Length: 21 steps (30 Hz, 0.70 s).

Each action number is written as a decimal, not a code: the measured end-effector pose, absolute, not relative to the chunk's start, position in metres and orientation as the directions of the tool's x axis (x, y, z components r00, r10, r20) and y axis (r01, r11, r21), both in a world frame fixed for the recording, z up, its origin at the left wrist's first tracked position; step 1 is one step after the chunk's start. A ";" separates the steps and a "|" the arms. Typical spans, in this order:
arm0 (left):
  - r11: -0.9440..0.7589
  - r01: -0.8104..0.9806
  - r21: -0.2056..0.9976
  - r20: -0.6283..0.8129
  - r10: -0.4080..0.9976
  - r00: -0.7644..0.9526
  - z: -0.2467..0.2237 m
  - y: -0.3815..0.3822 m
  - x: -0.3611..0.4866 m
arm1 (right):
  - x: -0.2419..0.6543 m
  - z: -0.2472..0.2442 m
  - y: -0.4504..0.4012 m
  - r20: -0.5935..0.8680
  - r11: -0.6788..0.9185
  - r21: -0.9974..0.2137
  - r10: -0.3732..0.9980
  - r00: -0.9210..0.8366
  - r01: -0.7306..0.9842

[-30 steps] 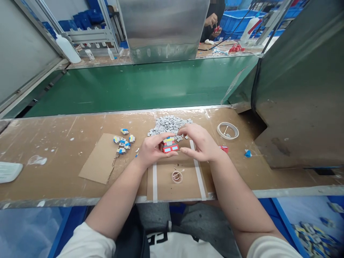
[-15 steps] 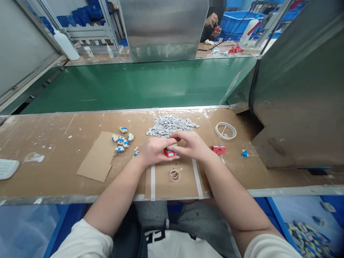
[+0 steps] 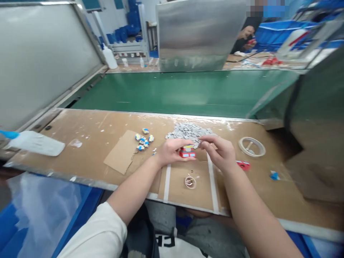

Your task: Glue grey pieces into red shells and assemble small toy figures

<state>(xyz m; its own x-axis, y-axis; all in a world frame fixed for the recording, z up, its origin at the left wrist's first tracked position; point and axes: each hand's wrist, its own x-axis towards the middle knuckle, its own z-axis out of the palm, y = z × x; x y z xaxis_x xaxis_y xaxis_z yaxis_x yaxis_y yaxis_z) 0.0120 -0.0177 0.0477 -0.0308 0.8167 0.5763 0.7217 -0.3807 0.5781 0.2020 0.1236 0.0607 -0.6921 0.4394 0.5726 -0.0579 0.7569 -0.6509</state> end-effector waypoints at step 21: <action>-0.435 0.738 0.516 0.690 0.722 -0.056 0.058 -0.020 0.009 | 0.182 0.061 0.098 0.742 0.837 -0.444 0.143 -0.655 -0.320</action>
